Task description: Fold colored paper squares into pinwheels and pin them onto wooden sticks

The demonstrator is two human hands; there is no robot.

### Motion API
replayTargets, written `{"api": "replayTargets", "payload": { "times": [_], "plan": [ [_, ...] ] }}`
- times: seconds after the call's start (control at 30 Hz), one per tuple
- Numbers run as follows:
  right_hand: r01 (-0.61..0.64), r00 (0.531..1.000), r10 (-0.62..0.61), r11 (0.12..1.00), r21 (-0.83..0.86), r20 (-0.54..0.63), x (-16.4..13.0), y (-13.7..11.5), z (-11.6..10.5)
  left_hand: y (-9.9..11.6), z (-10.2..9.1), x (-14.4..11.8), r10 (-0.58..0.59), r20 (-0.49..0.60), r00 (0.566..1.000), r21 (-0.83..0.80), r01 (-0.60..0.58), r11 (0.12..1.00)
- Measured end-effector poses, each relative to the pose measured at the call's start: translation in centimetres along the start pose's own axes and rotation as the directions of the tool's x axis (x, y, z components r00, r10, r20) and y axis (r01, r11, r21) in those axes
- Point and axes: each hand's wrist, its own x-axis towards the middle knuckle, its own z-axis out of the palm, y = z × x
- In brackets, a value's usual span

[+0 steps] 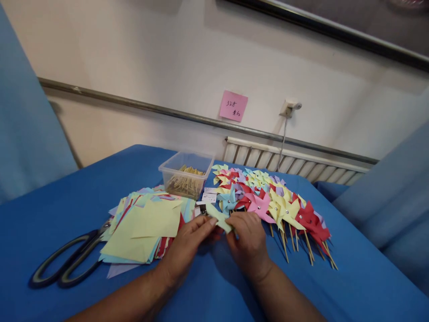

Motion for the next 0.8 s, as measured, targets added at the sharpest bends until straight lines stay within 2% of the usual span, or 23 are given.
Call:
{"api": "replayTargets", "payload": {
  "times": [0.03, 0.1, 0.2, 0.27, 0.37, 0.53, 0.67, 0.8],
  "plan": [
    [0.063, 0.998, -0.062, 0.997, -0.05, 0.021, 0.2, -0.1, -0.1, 0.1, 0.2, -0.1, -0.013, 0.003, 1.0, -0.05, 0.013, 0.999],
    [0.147, 0.988, -0.14, 0.982, -0.115, 0.071, 0.5, -0.5, -0.2, 0.2, 0.4, -0.3, -0.053, -0.064, 0.997, -0.126, 0.044, 0.991],
    [0.197, 0.978, -0.183, 0.969, -0.148, 0.104, 0.7, -1.1, -0.1, 0.4, 0.4, -0.5, -0.126, -0.118, 0.985, -0.197, 0.101, 0.975],
    [0.177, 0.982, -0.164, 0.972, -0.153, 0.095, 0.7, -1.2, 0.0, 0.5, 0.3, -0.5, -0.132, -0.064, 0.989, -0.222, 0.115, 0.968],
    [0.129, 0.987, -0.114, 0.983, -0.133, 0.112, 0.6, -1.1, 0.2, 0.2, 0.0, -0.3, -0.072, -0.011, 0.997, -0.258, 0.067, 0.964],
    [0.132, 0.975, -0.112, 0.987, -0.091, 0.194, 0.4, -1.2, 0.4, -0.3, -0.7, 0.3, -0.008, -0.057, 0.998, -0.224, -0.005, 0.975],
    [0.113, 0.962, -0.098, 0.993, -0.044, 0.253, 0.2, -1.6, 0.3, -0.4, -1.1, 0.7, -0.067, -0.134, 0.989, -0.156, 0.046, 0.987],
    [0.077, 0.957, -0.071, 0.997, -0.012, 0.283, 0.0, -1.8, 0.2, -0.5, -1.2, 0.7, -0.085, -0.134, 0.987, -0.176, 0.061, 0.983]
  ]
}}
